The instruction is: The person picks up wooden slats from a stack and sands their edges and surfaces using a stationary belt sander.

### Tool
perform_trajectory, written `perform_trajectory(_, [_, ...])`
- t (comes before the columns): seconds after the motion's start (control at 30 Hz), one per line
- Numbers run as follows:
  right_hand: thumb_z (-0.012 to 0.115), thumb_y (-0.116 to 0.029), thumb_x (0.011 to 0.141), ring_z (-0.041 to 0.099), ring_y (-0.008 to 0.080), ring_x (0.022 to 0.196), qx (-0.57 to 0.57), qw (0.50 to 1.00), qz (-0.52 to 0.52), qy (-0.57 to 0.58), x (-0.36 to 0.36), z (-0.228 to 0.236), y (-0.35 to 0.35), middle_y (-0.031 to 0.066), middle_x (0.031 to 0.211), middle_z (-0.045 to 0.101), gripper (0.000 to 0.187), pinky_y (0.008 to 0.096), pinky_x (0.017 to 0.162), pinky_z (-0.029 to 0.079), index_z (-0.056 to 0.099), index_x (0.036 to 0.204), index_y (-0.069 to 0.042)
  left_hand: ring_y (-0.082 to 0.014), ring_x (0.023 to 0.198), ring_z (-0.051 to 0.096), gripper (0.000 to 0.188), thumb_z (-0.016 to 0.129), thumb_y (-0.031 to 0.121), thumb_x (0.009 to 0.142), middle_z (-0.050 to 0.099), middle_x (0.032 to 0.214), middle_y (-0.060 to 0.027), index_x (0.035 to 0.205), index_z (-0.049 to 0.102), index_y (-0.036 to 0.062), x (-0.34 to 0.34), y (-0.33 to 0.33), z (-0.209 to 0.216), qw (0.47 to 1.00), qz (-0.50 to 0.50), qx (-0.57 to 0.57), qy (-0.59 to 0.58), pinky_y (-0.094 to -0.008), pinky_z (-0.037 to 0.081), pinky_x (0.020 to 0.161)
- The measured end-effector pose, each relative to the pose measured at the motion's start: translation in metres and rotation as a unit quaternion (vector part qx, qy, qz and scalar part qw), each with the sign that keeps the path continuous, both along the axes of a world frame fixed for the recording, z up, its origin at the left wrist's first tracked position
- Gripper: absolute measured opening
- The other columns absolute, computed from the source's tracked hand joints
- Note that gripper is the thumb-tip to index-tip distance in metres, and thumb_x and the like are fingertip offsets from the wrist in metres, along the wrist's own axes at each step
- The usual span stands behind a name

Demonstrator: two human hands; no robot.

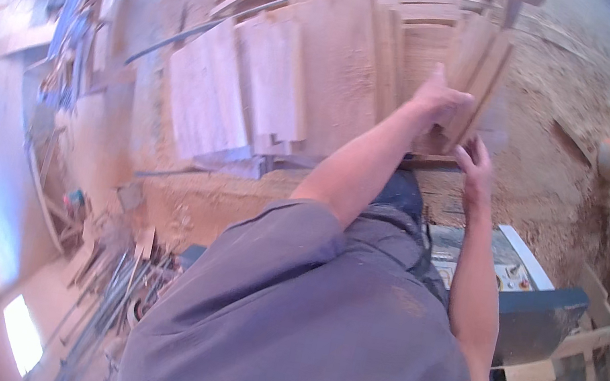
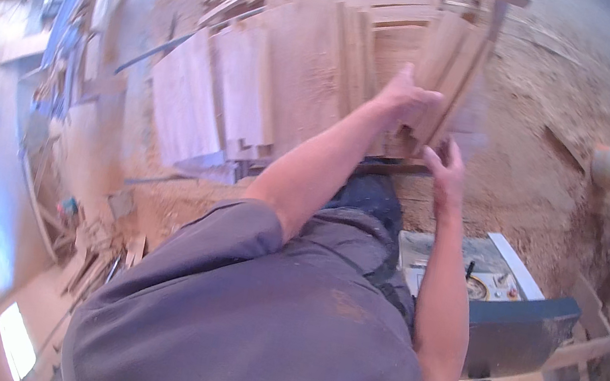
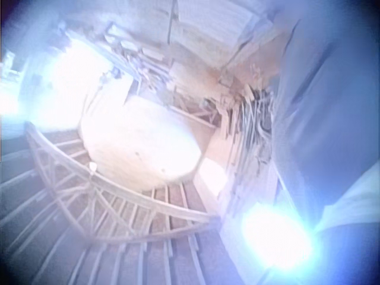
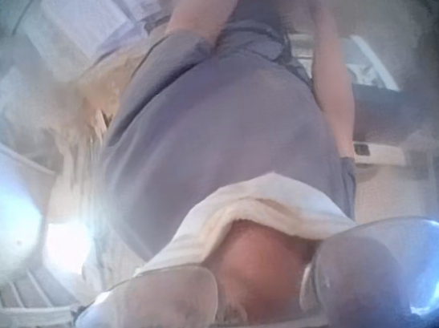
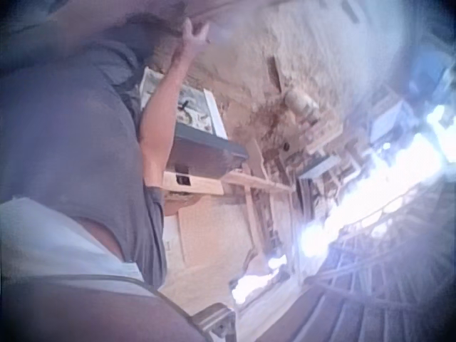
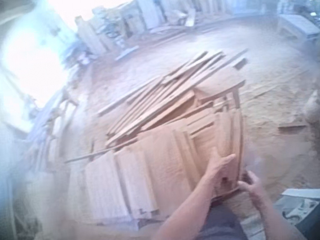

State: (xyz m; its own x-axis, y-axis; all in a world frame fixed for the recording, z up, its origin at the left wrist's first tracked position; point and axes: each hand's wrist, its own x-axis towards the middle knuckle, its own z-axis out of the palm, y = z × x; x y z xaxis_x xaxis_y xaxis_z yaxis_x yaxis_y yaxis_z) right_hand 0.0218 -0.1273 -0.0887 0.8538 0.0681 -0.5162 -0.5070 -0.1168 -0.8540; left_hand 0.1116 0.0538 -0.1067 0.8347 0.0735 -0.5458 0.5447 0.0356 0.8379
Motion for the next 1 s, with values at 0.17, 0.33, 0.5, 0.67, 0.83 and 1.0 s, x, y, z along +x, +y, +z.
perform_trajectory(0.17, [0.073,-0.014,0.091,0.051,0.0311,0.139,-0.029,0.997,-0.012,0.065,-0.078,-0.021,-0.045,0.0245,0.149,0.051,0.070,0.0398,0.111,0.044,0.043,0.149,0.009,-0.0484,0.137,0.044,0.073,0.075,0.015,0.078,0.049,0.143,-0.0335,0.141,0.047,-0.0105,-0.067,0.048,0.034,0.910,-0.011,0.332,-0.247,-0.0511,0.034,0.118])
perform_trajectory(0.33, [0.072,-0.010,0.089,0.064,0.0239,0.115,-0.055,0.987,-0.054,0.144,-0.151,-0.052,-0.084,0.0182,0.130,0.065,0.056,0.0338,0.098,0.052,0.055,0.139,0.009,-0.0503,0.143,0.031,0.076,0.074,0.017,0.080,0.041,0.147,-0.0360,0.144,0.043,-0.0097,-0.111,0.162,0.071,0.783,0.127,0.587,-0.160,-0.0551,0.023,0.122])
perform_trajectory(0.5, [0.070,-0.008,0.090,0.066,0.0188,0.107,-0.044,0.988,-0.025,0.147,-0.171,-0.052,-0.063,0.0144,0.123,0.068,0.051,0.0291,0.088,0.053,0.058,0.137,0.007,-0.0489,0.139,0.038,0.081,0.069,0.039,0.088,0.046,0.143,-0.0331,0.148,0.041,-0.0084,-0.129,0.226,0.043,0.827,0.227,0.510,0.070,-0.0524,0.026,0.121])
perform_trajectory(0.67, [0.068,-0.008,0.093,0.068,0.0167,0.101,-0.056,0.994,0.005,0.090,-0.159,-0.044,-0.052,0.0134,0.122,0.068,0.048,0.0285,0.084,0.056,0.056,0.137,0.007,-0.0438,0.135,0.047,0.076,0.059,0.046,0.095,0.053,0.138,-0.0312,0.148,0.042,-0.0053,-0.143,0.246,0.015,0.829,0.192,0.517,0.092,-0.0525,0.035,0.115])
perform_trajectory(0.83, [0.068,-0.009,0.094,0.068,0.0183,0.102,-0.048,0.994,-0.006,0.098,-0.156,-0.037,-0.047,0.0133,0.122,0.068,0.050,0.0303,0.086,0.056,0.054,0.139,0.006,-0.0459,0.122,0.058,0.068,0.055,0.041,0.098,0.061,0.126,-0.0316,0.145,0.044,-0.0066,-0.144,0.290,-0.014,0.836,0.169,0.522,0.015,-0.0506,0.044,0.106])
perform_trajectory(1.0, [0.067,-0.011,0.095,0.069,0.0188,0.099,-0.039,0.993,-0.026,0.112,-0.172,-0.039,-0.053,0.0135,0.122,0.068,0.051,0.0300,0.084,0.056,0.053,0.140,0.006,-0.0484,0.117,0.062,0.062,0.052,0.028,0.095,0.064,0.123,-0.0341,0.145,0.045,-0.0074,-0.143,0.321,-0.028,0.860,0.186,0.475,-0.010,-0.0491,0.047,0.105])
